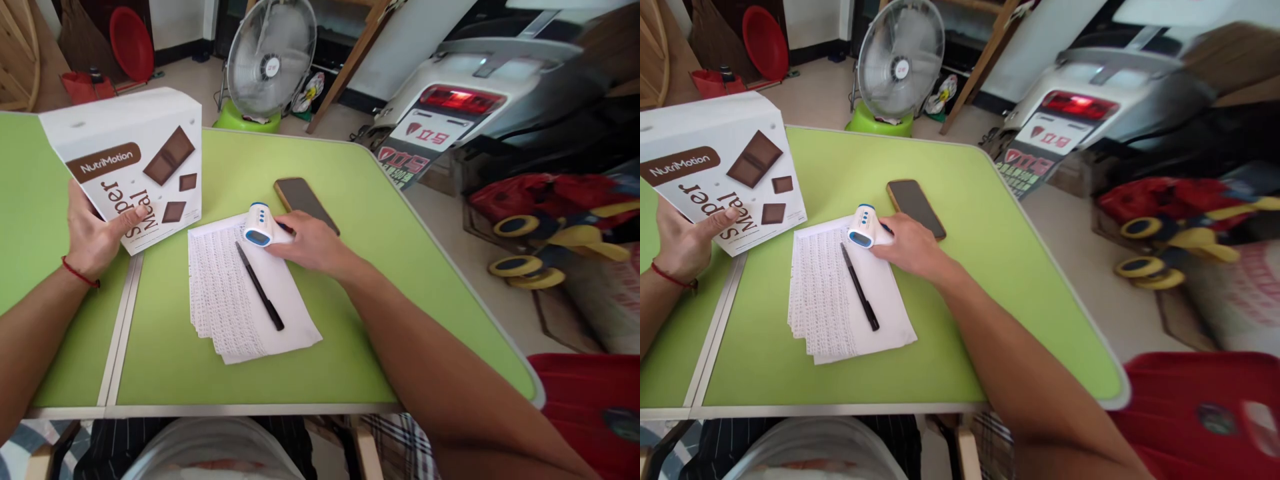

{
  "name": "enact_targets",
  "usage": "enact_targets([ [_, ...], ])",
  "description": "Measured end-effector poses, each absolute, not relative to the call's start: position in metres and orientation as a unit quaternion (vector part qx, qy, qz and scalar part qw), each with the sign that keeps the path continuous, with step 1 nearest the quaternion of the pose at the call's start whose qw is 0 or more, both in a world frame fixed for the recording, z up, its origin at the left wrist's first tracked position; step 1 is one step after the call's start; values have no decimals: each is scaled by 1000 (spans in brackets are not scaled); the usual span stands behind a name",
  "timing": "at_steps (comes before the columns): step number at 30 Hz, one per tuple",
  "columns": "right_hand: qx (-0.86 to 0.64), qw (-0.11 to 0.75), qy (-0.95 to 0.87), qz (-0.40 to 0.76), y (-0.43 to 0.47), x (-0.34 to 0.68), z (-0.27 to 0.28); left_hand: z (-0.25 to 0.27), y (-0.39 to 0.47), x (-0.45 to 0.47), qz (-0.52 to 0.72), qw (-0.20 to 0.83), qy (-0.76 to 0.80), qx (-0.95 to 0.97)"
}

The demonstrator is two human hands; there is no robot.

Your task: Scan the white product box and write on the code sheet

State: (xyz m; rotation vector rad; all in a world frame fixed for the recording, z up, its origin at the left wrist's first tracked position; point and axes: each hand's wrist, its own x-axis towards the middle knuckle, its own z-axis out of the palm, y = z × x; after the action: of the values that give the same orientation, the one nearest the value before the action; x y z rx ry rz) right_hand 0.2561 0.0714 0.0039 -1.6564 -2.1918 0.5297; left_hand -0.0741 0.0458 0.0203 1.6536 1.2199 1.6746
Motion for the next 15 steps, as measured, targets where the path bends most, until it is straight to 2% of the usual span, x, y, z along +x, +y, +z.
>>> enact_targets([
  [9, -557, 139, -798, 181, 71, 259, 8, 18, 46, -77, 608, 203, 457, 616],
  [12, -522, 211, -819, 106, 63, 254, 10, 17, 47, -76, 606, 187, 452, 628],
  [15, -478, 286, -828, 58, 48, 242, 11, 15, 53, -81, 584, 118, 410, 690],
])
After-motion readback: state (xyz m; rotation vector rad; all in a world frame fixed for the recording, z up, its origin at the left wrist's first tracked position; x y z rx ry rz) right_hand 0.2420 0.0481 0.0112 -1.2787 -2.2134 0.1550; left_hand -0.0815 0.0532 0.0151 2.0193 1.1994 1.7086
